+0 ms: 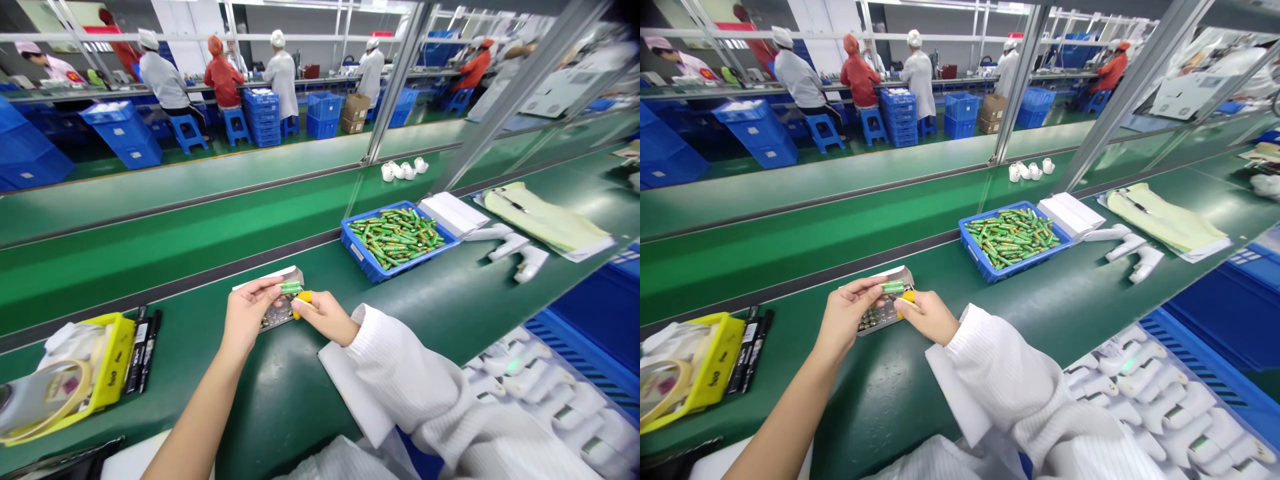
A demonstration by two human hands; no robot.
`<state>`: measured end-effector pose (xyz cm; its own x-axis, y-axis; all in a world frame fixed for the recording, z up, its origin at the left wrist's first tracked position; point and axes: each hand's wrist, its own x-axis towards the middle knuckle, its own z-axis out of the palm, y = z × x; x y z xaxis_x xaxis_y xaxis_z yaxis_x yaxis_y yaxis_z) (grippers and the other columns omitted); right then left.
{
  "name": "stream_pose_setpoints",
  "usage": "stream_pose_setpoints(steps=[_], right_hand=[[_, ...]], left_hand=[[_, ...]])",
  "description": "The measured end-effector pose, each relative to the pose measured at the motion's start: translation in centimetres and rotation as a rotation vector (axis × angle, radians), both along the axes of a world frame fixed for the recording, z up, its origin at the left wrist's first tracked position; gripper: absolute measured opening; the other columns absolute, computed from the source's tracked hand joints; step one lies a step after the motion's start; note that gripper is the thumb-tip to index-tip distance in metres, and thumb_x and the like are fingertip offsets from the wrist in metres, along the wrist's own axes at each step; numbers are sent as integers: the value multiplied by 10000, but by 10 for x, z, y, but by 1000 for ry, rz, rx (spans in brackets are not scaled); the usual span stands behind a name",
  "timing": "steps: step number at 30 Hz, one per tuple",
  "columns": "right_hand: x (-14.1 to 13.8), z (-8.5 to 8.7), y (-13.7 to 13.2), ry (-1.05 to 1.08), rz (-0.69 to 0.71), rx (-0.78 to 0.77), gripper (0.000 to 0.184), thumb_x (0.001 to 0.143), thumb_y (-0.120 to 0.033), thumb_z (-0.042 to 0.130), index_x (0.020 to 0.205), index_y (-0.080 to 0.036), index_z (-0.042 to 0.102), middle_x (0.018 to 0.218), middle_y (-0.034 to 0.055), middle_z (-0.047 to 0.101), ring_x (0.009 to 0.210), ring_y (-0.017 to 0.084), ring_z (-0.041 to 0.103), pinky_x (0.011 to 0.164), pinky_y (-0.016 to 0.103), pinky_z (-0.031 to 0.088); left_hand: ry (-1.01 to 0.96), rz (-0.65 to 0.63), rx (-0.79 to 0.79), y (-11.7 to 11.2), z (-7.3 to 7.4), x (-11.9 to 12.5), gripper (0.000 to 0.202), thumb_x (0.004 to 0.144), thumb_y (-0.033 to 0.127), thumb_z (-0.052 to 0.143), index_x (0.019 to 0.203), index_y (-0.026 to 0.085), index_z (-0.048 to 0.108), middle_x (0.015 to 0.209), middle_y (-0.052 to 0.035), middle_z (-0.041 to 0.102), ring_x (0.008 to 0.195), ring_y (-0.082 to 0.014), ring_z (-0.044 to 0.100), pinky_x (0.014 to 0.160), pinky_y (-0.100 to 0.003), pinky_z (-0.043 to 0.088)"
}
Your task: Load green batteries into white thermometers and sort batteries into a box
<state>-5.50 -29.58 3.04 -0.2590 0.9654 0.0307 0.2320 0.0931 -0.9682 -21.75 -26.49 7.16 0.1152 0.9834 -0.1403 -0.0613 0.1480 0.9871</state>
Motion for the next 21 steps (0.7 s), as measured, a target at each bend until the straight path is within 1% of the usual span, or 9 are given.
stream_pose_setpoints(steps=[2, 5, 8, 12, 14, 18, 19, 20, 21], right_hand=[[0, 0, 1, 84, 3, -29, 390, 888, -499, 472, 714, -158, 544, 637, -17, 473, 611, 112, 423, 611, 248, 355], [1, 4, 2, 180, 7, -69, 419, 857, -548, 499, 715, -157, 544, 619, -23, 453, 568, 97, 384, 554, 236, 329], [0, 8, 1, 241, 9, -97, 429, 836, -564, 524, 691, -160, 532, 562, -44, 390, 500, 75, 304, 465, 222, 245], [-2, 7, 1, 393, 5, -222, 431, 804, -573, 566, 671, -167, 507, 499, -82, 298, 428, 48, 200, 408, 214, 140], [3, 7, 5, 440, -87, -248, 443, 777, -578, 598, 641, -174, 478, 491, -89, 280, 413, 41, 181, 395, 211, 117], [21, 10, 17, 507, -547, -52, 482, 749, -590, 625, 606, -204, 375, 494, -100, 241, 397, 36, 172, 375, 207, 121], [24, 10, 18, 494, -592, -9, 478, 752, -597, 620, 619, -203, 383, 493, -97, 264, 393, 38, 202, 372, 204, 142], [24, 11, 18, 464, -569, -2, 463, 755, -602, 613, 644, -199, 413, 492, -90, 315, 391, 42, 249, 370, 201, 173], [23, 11, 17, 434, -498, -30, 448, 758, -607, 606, 682, -194, 448, 496, -78, 383, 389, 48, 302, 369, 200, 205]], left_hand=[[-29, -10, -27, 1, 0, 0, 389, 570, 370, 811, 862, 124, 732, 693, -56, 723, 545, -120, 612, 575, -238, 519], [-25, -12, -40, 2, 0, -1, 386, 559, 357, 820, 854, 124, 731, 691, -56, 724, 562, -122, 626, 593, -233, 526], [4, -38, -32, 1, 1, 1, 355, 551, 325, 823, 830, 125, 732, 716, -60, 730, 593, -130, 645, 622, -240, 539], [24, -77, -29, -1, 4, 2, 302, 528, 282, 825, 766, 126, 723, 737, -65, 736, 648, -152, 672, 646, -250, 553], [37, -109, -25, -3, 4, 1, 277, 531, 269, 820, 742, 124, 715, 737, -71, 737, 654, -164, 679, 641, -258, 557], [169, -242, 32, -9, -1, 4, 197, 590, 252, 782, 726, 124, 718, 761, -88, 742, 635, -173, 679, 616, -262, 554], [199, -247, 55, -11, -2, 6, 190, 613, 254, 767, 750, 128, 724, 769, -86, 743, 641, -174, 681, 619, -264, 556], [217, -229, 79, -12, -3, 7, 190, 635, 256, 752, 778, 134, 728, 778, -81, 744, 653, -177, 684, 629, -269, 559], [229, -199, 106, -13, -3, 8, 193, 651, 257, 740, 805, 142, 730, 791, -75, 745, 666, -179, 686, 644, -276, 563]])
